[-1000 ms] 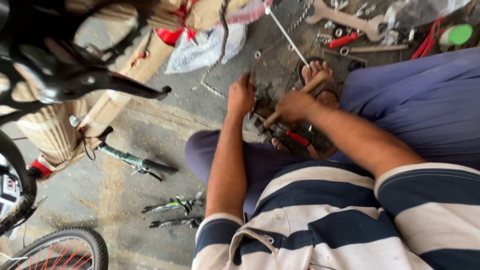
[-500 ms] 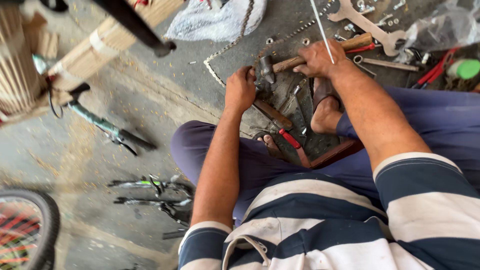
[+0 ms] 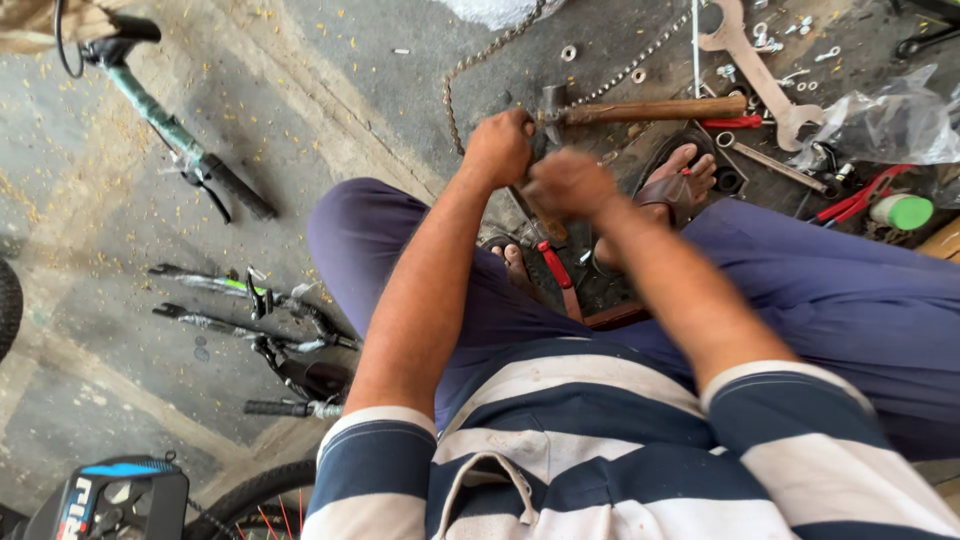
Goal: The person sits on the floor assembling a new bicycle with a cardboard-wrapped frame. They hold a hammer and tap the crank and chainring area, fit the chain onto the chainring, and use a wrench to tighten components on the drivetrain.
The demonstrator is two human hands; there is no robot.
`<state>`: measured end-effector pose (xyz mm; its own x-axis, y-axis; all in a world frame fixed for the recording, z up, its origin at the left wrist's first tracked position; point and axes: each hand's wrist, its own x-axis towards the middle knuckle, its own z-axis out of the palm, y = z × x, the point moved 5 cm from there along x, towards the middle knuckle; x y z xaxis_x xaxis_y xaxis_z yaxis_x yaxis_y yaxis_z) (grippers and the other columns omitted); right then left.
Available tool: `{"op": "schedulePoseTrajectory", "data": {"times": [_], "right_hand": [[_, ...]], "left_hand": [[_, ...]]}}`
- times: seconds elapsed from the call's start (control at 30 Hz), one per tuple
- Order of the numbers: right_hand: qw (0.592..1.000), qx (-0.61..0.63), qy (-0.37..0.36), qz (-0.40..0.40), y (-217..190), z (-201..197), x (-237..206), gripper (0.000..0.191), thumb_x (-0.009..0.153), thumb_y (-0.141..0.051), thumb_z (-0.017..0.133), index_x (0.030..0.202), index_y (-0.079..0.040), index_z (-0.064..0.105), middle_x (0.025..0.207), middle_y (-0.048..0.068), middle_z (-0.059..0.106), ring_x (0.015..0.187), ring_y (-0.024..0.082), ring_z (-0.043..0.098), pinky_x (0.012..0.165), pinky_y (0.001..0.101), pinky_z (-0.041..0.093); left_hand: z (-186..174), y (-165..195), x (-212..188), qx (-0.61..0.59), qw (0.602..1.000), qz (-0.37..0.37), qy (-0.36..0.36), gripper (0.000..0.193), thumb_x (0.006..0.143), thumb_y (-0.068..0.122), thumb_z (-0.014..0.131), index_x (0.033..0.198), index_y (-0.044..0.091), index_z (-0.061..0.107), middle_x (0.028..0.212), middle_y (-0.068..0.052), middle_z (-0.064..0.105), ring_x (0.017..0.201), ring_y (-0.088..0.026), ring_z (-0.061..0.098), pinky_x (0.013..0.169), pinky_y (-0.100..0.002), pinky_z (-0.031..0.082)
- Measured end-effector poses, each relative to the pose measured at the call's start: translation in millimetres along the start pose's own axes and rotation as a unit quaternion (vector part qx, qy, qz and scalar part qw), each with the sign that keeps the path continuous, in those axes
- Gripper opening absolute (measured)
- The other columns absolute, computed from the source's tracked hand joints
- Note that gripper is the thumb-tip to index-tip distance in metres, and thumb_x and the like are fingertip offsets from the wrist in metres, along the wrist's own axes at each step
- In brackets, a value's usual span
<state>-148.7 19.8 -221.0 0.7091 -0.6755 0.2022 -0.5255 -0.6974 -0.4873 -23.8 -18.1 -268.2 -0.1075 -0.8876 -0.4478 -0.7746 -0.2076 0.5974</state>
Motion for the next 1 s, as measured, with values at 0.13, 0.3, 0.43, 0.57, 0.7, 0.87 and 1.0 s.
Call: {"op": "schedulePoseTrajectory", "data": {"times": [0.13, 0.3, 0.43, 0.57, 0.7, 0.87, 1.0], "right_hand": [[0.968, -0.012, -0.182, 0.172, -21, 46, 9, 0.028, 0.092, -0.035, 0.067, 0.09, -0.008, 0.069, 0.094, 0.017, 0.066, 0.092, 0.038, 0.068, 0.077, 0.0516, 0.056], [0.917, 0.012, -0.177, 0.357, -3, 34, 3, 0.033, 0.087, -0.017, 0.067, 0.117, -0.002, 0.063, 0.108, 0.023, 0.066, 0.087, 0.043, 0.069, 0.073, 0.0558, 0.055], [0.823, 0.084, -0.32, 0.462, 14, 9, -28, 0.047, 0.074, -0.026, 0.079, 0.113, -0.005, 0.063, 0.109, 0.024, 0.07, 0.102, 0.041, 0.069, 0.087, 0.0519, 0.055], [0.848, 0.081, -0.201, 0.485, 29, -21, -42, 0.042, 0.078, -0.031, 0.084, 0.108, -0.005, 0.071, 0.106, 0.023, 0.072, 0.101, 0.04, 0.07, 0.088, 0.05, 0.054], [0.838, 0.175, 0.079, 0.511, 49, -43, -32, 0.037, 0.081, -0.024, 0.083, 0.108, -0.003, 0.07, 0.104, 0.019, 0.075, 0.098, 0.036, 0.072, 0.087, 0.0456, 0.056], [0.888, 0.157, 0.094, 0.422, 64, -57, 9, 0.055, 0.073, -0.016, 0.085, 0.122, -0.002, 0.066, 0.107, 0.021, 0.073, 0.097, 0.039, 0.068, 0.086, 0.0456, 0.054], [0.88, 0.22, 0.028, 0.421, 66, -50, 18, 0.064, 0.071, -0.013, 0.085, 0.13, -0.002, 0.062, 0.108, 0.021, 0.072, 0.098, 0.037, 0.069, 0.086, 0.0447, 0.053]], "left_hand": [[12, 1, 5, 0.016, 0.999, 0.015, -0.036, 0.022, 0.095, 0.022, 0.057, 0.104, 0.008, 0.072, 0.104, -0.023, 0.072, 0.103, -0.043, 0.067, 0.089, -0.052, 0.052], [16, -12, 12, 0.003, 0.999, -0.001, -0.047, 0.024, 0.094, 0.023, 0.057, 0.106, 0.009, 0.072, 0.109, -0.023, 0.071, 0.106, -0.043, 0.065, 0.091, -0.051, 0.05], [16, -15, 25, -0.038, 0.998, 0.0, -0.055, 0.026, 0.095, 0.026, 0.057, 0.107, 0.009, 0.073, 0.117, -0.02, 0.07, 0.114, -0.04, 0.064, 0.096, -0.047, 0.05], [21, -10, 34, -0.08, 0.995, -0.009, -0.056, 0.03, 0.097, 0.028, 0.057, 0.114, 0.01, 0.073, 0.121, -0.02, 0.069, 0.117, -0.038, 0.063, 0.099, -0.044, 0.049], [30, 2, 33, -0.078, 0.991, 0.009, -0.108, 0.029, 0.097, 0.028, 0.058, 0.111, 0.008, 0.074, 0.119, -0.019, 0.071, 0.115, -0.035, 0.066, 0.098, -0.043, 0.051], [31, 2, 22, -0.133, 0.977, -0.011, -0.164, 0.03, 0.093, 0.028, 0.058, 0.108, 0.009, 0.076, 0.111, -0.015, 0.076, 0.106, -0.029, 0.071, 0.095, -0.04, 0.053], [23, -7, 22, -0.199, 0.969, -0.054, -0.135, 0.031, 0.092, 0.029, 0.063, 0.109, 0.008, 0.076, 0.114, -0.015, 0.076, 0.107, -0.029, 0.071, 0.095, -0.039, 0.053]]}}
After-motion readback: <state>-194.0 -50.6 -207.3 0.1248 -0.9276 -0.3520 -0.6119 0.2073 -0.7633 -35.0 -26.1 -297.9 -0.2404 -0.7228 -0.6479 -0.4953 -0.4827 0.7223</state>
